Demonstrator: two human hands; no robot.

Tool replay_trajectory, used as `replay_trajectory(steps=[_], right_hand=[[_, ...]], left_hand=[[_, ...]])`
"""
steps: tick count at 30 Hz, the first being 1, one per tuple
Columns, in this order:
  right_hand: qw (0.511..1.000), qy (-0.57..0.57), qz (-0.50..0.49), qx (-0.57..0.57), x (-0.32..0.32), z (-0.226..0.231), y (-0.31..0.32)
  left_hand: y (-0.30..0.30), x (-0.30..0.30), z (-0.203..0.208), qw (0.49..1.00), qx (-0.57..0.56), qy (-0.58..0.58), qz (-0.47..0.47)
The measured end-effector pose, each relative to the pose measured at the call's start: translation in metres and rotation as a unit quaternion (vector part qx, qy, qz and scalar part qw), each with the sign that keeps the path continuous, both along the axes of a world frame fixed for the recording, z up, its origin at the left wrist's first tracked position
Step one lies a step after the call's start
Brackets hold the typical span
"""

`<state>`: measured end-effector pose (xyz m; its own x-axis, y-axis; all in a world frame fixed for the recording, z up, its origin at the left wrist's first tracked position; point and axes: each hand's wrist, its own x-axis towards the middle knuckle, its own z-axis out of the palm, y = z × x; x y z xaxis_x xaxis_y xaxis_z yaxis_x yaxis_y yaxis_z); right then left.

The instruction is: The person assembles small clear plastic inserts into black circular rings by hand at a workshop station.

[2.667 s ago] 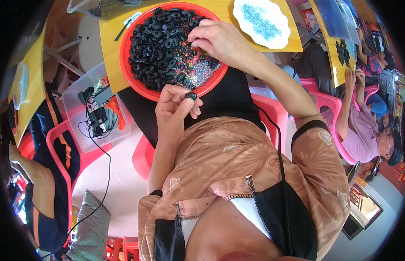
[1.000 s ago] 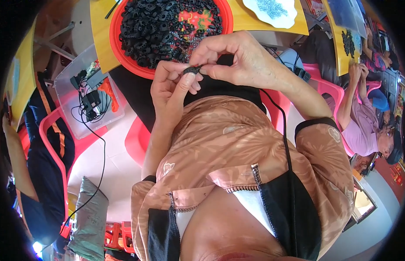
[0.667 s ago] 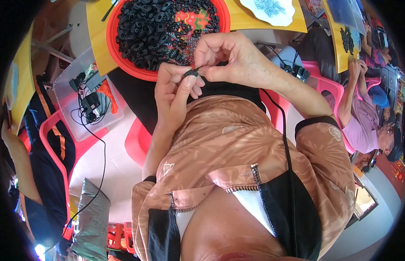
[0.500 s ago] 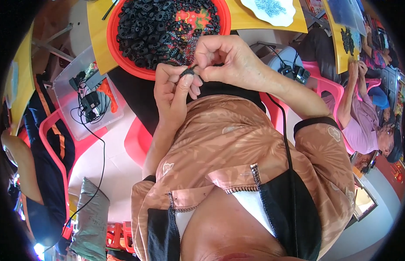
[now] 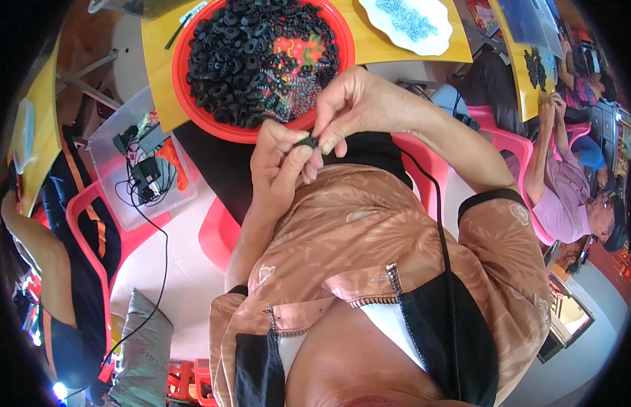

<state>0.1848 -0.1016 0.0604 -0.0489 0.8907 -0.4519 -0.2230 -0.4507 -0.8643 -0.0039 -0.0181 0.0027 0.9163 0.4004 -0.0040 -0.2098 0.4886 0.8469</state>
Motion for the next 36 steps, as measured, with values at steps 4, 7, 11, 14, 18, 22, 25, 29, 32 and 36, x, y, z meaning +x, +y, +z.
replay_trajectory(steps=[4,7,11,14,18,22,25,29,32,36], right_hand=[[1.0,0.013,-0.023,0.001,-0.008,-0.008,-0.002],[1.0,0.006,-0.016,-0.001,-0.006,-0.002,-0.002],[0.999,-0.007,0.015,-0.03,0.005,0.009,-0.003],[0.995,-0.1,0.002,-0.031,0.027,0.033,0.002],[0.905,-0.343,-0.217,0.126,0.097,0.072,0.015],[0.886,-0.322,-0.294,0.159,0.085,0.08,0.045],[0.866,-0.443,-0.128,0.191,0.077,0.019,0.057],[0.769,-0.594,-0.058,0.231,0.061,-0.017,0.085],[0.698,-0.673,-0.003,0.244,0.061,-0.03,0.094],[0.71,-0.669,0.008,0.221,0.061,-0.031,0.093]], left_hand=[[0.0,0.0,-0.003,0.998,0.058,0.03,0.007],[-0.001,0.001,-0.002,0.998,0.055,0.023,0.002],[-0.004,0.005,0.003,0.997,0.059,0.047,-0.019],[-0.004,0.007,-0.002,0.999,0.052,-0.001,-0.01],[0.004,0.006,-0.002,0.996,0.075,-0.007,0.042],[0.006,0.007,-0.003,0.996,0.066,0.017,0.051],[0.005,0.008,-0.002,0.996,0.063,0.029,0.058],[0.007,0.008,-0.005,0.996,0.061,0.023,0.063],[0.007,0.008,-0.004,0.995,0.063,0.029,0.066],[0.007,0.009,-0.005,0.996,0.058,0.035,0.066]])
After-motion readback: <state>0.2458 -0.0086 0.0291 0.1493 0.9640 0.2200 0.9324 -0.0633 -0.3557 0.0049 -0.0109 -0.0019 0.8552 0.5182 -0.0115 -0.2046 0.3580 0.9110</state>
